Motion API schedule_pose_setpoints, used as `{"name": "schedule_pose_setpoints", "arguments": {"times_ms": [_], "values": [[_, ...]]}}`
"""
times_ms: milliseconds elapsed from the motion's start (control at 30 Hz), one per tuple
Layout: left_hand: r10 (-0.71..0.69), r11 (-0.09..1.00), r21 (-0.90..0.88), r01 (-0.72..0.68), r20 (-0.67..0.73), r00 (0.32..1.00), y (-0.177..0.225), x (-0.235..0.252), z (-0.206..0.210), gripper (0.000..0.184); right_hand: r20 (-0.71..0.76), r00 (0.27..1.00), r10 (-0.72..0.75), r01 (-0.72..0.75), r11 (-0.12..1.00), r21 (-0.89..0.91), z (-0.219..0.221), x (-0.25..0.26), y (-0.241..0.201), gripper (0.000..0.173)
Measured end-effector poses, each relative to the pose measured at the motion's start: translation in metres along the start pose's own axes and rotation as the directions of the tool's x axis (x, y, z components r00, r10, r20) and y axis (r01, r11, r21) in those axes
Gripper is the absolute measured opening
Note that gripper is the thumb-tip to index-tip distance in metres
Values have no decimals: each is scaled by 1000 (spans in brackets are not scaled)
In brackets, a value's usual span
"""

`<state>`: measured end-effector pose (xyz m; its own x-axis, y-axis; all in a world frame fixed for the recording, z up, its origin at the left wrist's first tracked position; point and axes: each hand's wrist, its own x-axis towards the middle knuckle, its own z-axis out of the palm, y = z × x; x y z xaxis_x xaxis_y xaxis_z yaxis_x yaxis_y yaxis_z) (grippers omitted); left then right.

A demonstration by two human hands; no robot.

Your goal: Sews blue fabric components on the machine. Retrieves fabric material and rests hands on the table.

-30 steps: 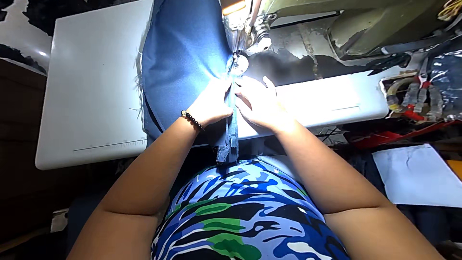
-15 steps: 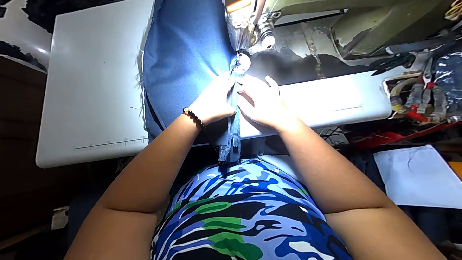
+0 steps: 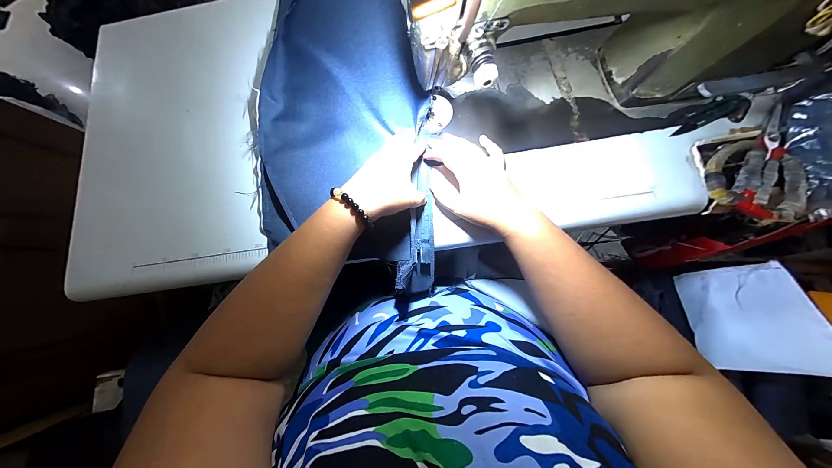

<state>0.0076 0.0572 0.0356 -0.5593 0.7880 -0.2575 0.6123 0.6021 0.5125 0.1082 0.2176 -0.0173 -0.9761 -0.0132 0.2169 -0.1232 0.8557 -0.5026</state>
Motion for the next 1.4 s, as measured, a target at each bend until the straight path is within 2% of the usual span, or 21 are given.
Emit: {"name": "schedule_pose_setpoints", "arguments": {"times_ms": [100, 200, 267, 400, 500, 733, 1033, 1233, 1300, 1400], "values": [[42, 982, 184, -43, 10, 999, 0, 0, -6, 80, 51, 998, -33, 34, 999, -21, -4, 3, 3, 46], [150, 899, 419, -125, -25, 988, -12, -8, -5, 76, 74, 991, -110, 115, 991, -69, -8, 9, 9, 45], [230, 868, 462, -183, -48, 972, -24, -12, 0, 77, 80, 980, -183, 188, 980, -62, -9, 12, 14, 45], [256, 934, 282, -218, -107, 961, -44, -3, 15, 81, 78, 954, -288, 289, 957, -6, -12, 23, 34, 42], [250, 948, 240, -210, -149, 957, -45, 9, 16, 80, 18, 942, -334, 333, 942, 38, -13, 31, 45, 37], [229, 953, 234, -190, -152, 961, -42, 24, 14, 79, 19, 988, -156, 156, 988, -2, -15, 27, 36, 39], [221, 961, 207, -185, -166, 961, -43, 32, 10, 79, 34, 994, -100, 103, 991, -88, -13, 27, 30, 42], [170, 967, 219, -129, -179, 969, -45, 52, -1, 70, 89, 996, -13, 31, 978, -205, -14, 30, 20, 43], [182, 966, 217, -142, -176, 967, -41, 43, 1, 63, 116, 993, -29, 54, 973, -222, -18, 25, 16, 42], [203, 976, 121, -180, -212, 956, -31, 10, 20, 49, 156, 985, -73, 105, 972, -209, -22, 4, 4, 36]]}}
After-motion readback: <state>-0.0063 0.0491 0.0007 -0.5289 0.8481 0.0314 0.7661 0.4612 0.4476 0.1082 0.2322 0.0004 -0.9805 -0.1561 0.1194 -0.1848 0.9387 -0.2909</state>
